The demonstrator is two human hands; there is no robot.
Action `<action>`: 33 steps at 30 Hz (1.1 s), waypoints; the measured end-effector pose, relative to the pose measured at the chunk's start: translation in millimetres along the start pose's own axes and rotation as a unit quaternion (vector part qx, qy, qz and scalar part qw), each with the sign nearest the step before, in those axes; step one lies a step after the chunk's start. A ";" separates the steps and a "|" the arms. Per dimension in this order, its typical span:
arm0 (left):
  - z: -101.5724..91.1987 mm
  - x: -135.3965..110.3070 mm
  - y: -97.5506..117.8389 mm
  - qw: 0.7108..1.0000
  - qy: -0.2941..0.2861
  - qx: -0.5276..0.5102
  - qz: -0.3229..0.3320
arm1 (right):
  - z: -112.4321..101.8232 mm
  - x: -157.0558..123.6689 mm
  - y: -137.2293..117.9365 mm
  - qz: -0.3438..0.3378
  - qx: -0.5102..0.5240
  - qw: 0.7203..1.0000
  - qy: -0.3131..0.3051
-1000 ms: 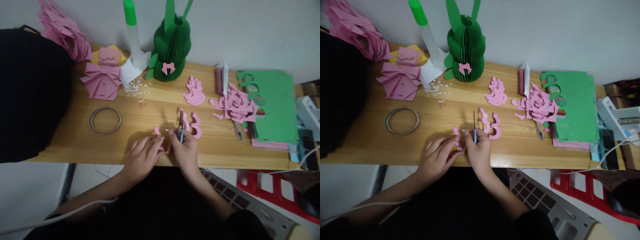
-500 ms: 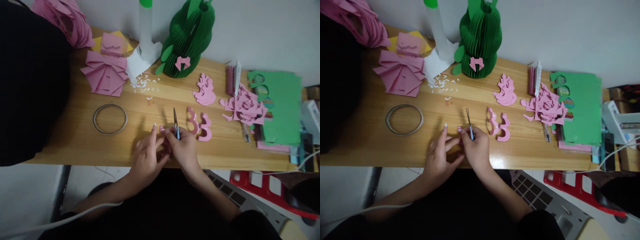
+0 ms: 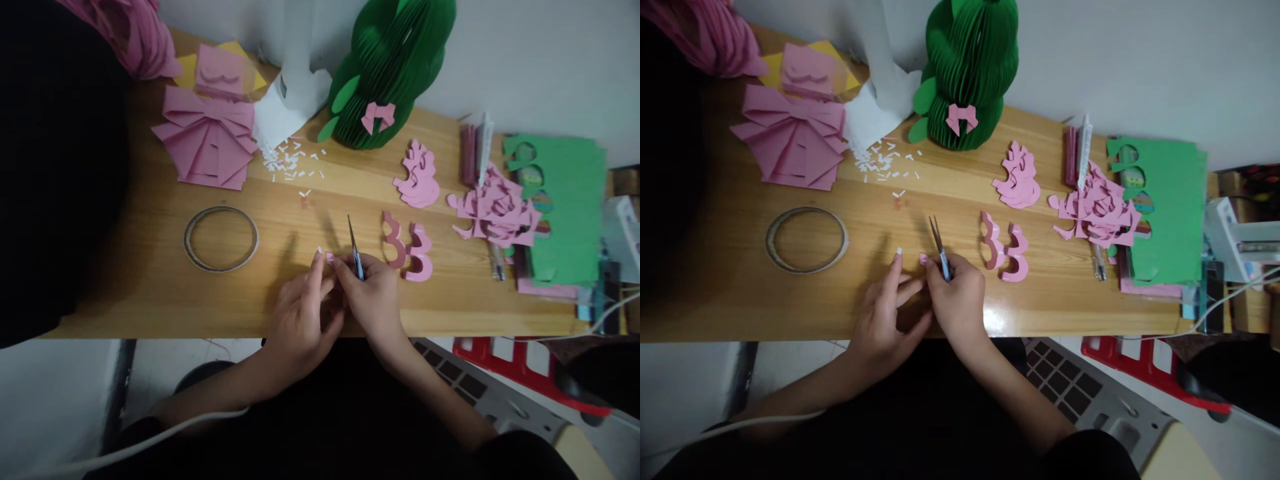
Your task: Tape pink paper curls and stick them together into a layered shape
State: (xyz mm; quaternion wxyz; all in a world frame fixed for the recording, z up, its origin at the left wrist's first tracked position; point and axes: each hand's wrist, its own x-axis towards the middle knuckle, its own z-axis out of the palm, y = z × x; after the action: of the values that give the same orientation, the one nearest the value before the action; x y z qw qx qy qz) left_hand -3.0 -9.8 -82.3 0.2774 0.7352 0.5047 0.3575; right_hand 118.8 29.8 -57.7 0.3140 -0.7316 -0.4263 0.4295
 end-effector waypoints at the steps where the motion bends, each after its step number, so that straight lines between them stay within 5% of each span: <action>1: -2.3 -0.1 0.7 1.000 -0.003 -0.008 0.001 | 0.0 -0.2 -0.1 -0.003 -0.008 1.000 0.003; 9: -24.5 10.6 -10.3 0.999 -0.008 0.042 0.030 | 1.5 -4.1 -4.6 0.061 0.027 0.997 -0.023; 24: -18.5 13.7 -15.1 0.976 0.015 0.169 0.137 | 2.6 -5.5 0.3 0.019 -0.035 0.999 -0.008; 33: -15.6 12.1 -15.6 0.954 0.018 0.238 0.179 | -0.7 -4.3 -4.6 0.054 0.045 0.997 -0.016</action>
State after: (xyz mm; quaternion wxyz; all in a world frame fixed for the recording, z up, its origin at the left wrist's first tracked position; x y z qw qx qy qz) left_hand -21.2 7.6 -82.1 0.0164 0.8515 0.4406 0.2838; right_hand 116.7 28.0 -52.0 0.3160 -0.7315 -0.3711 0.4768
